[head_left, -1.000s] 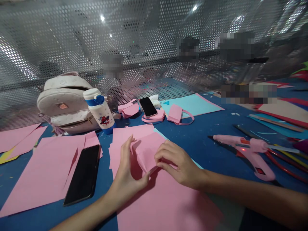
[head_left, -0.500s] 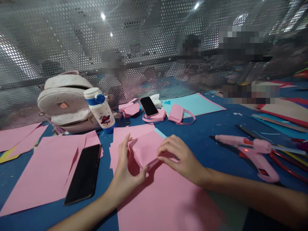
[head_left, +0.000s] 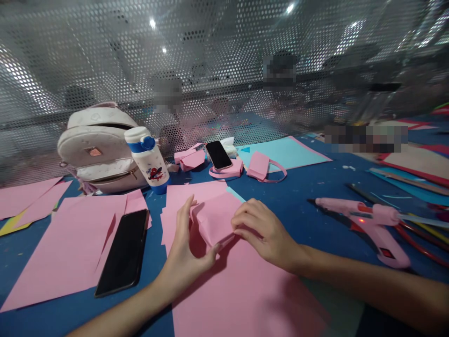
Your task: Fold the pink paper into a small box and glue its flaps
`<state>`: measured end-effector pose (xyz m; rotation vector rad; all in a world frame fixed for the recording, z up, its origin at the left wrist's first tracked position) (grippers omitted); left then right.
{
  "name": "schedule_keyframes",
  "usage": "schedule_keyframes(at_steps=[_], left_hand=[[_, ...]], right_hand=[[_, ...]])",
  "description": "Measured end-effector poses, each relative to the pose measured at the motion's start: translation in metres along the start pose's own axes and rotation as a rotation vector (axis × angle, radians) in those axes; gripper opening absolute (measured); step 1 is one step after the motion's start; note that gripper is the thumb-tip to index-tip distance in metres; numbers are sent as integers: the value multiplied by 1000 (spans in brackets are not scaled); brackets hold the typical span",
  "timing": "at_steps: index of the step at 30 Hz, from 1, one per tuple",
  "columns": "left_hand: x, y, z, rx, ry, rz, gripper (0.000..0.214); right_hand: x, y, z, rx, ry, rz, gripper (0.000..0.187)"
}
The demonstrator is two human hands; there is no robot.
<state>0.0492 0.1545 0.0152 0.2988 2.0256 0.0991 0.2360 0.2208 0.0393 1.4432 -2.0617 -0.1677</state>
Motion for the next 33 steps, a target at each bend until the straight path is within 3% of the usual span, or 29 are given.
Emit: schedule_keyframes(at_steps=[12,21,33], left_hand=[[-1,1,1,20,-71,-2,91],[-2,0,0,23,-73,13,93],[7,2,-1,-19,-121,-25,88]], right_hand=[[3,-1,-7,-76,73,-11,13],[4,-1,-7,-55,84,-25,15],[-5,-2,-5,-61,104,61,8]])
Point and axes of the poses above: each hand's wrist, its own y-axis towards the middle knuckle, its own z-axis out of the palm, x = y × z, the point moved 4 cm from there along y, towards the middle knuckle, and after that the axes turned 15 degrees about x, right-handed, at the moved point
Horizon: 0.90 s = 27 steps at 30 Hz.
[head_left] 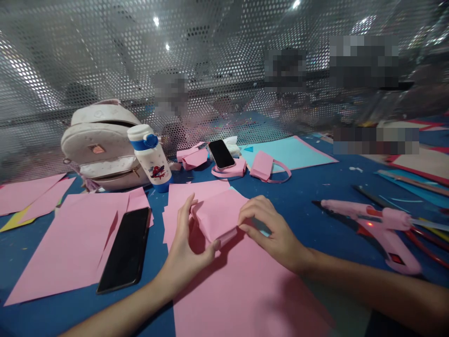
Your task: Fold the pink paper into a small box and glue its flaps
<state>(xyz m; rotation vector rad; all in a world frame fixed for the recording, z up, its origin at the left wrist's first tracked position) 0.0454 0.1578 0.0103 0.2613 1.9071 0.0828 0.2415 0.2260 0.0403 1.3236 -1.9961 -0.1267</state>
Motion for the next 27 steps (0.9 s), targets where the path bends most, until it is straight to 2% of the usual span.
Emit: schedule_keyframes(at_steps=[16,22,27], left_hand=[[-2,0,0,2,28,-11,89],[2,2,-3,-66,40,-39,87],[2,2,-4,-76,37,-39,85]], right_hand=[[0,0,-1,-10,3,-6,8],[2,-1,-5,-70,3,-25,12],[2,-1,-4,-51,25,-20,9]])
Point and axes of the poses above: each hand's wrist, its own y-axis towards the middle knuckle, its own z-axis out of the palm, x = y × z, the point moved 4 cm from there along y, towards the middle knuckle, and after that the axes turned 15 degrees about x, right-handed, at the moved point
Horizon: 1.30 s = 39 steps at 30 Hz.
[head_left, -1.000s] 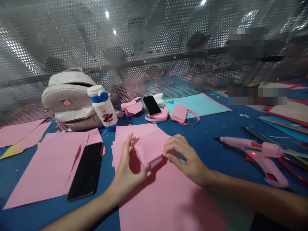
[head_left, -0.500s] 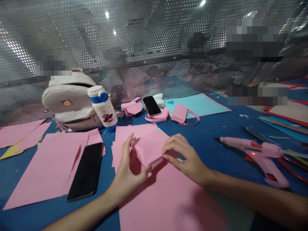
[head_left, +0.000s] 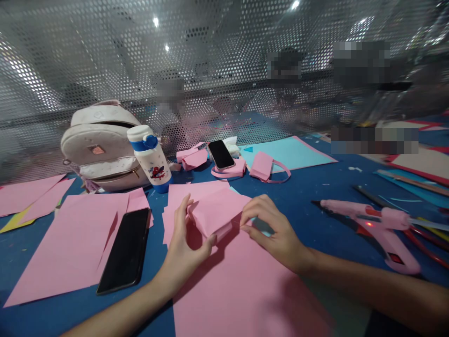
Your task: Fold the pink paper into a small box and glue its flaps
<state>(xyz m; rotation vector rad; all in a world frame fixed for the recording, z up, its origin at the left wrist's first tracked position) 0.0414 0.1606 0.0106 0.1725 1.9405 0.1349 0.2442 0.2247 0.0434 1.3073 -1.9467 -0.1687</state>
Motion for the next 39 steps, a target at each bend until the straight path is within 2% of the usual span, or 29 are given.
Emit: schedule_keyframes(at_steps=[20,39], left_hand=[[1,1,0,-5,6,0,84],[0,0,-1,-9,0,-5,84]], right_hand=[[-1,0,2,11,2,-5,13],[-2,2,4,31,15,56,15]])
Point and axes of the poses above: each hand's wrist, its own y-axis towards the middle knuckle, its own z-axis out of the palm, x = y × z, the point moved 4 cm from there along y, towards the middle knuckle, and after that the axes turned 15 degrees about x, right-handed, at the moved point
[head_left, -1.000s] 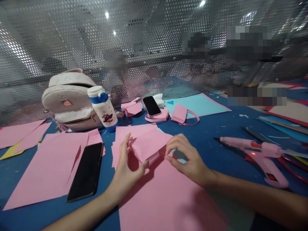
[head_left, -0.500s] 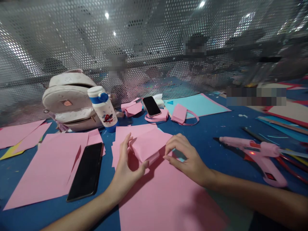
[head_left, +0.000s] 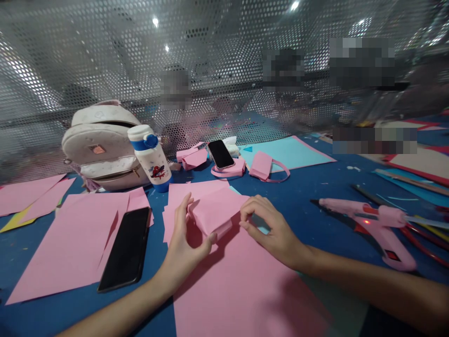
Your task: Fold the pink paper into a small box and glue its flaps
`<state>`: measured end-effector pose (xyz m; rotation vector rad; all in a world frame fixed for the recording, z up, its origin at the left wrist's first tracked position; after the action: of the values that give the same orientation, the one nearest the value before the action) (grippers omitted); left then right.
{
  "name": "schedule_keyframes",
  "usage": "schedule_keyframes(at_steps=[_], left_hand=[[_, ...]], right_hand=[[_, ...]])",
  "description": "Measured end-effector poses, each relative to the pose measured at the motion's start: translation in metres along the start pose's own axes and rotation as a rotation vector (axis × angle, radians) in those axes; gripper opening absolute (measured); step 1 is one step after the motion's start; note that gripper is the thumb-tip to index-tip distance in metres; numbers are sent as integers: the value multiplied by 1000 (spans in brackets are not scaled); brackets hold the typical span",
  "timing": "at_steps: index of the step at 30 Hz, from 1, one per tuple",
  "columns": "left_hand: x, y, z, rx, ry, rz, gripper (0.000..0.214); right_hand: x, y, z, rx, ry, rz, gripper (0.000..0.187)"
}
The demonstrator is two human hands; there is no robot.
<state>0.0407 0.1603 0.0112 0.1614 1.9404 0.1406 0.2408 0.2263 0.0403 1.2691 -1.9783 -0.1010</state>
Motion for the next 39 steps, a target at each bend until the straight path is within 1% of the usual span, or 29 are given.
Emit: schedule_keyframes(at_steps=[11,13,16,22,33,39], left_hand=[[3,1,2,31,-50,10,84],[3,0,2,31,-59,8,84],[4,-1,1,21,-52,5,84],[4,-2,-1,14,-26,3,83],[-1,-1,0,20,-16,7,83],[0,-1,1,20,3,7,83]], right_hand=[[0,-1,-1,-23,18,3,13],[0,-1,-1,-22,65,26,12],[-3,-3,0,-16,158,103,10],[-10,-4,1,-36,257,203,13],[-12,-3,3,-16,362,235,21],[-15,-5,4,-22,342,255,17]])
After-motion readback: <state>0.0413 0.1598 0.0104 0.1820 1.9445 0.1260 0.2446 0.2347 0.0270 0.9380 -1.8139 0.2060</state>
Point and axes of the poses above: each hand's wrist, its own y-axis towards the middle knuckle, its own z-axis out of the palm, x = y × z, the point moved 4 cm from there along y, towards the middle knuckle, and after that the axes turned 15 degrees about x, right-handed, at the moved point
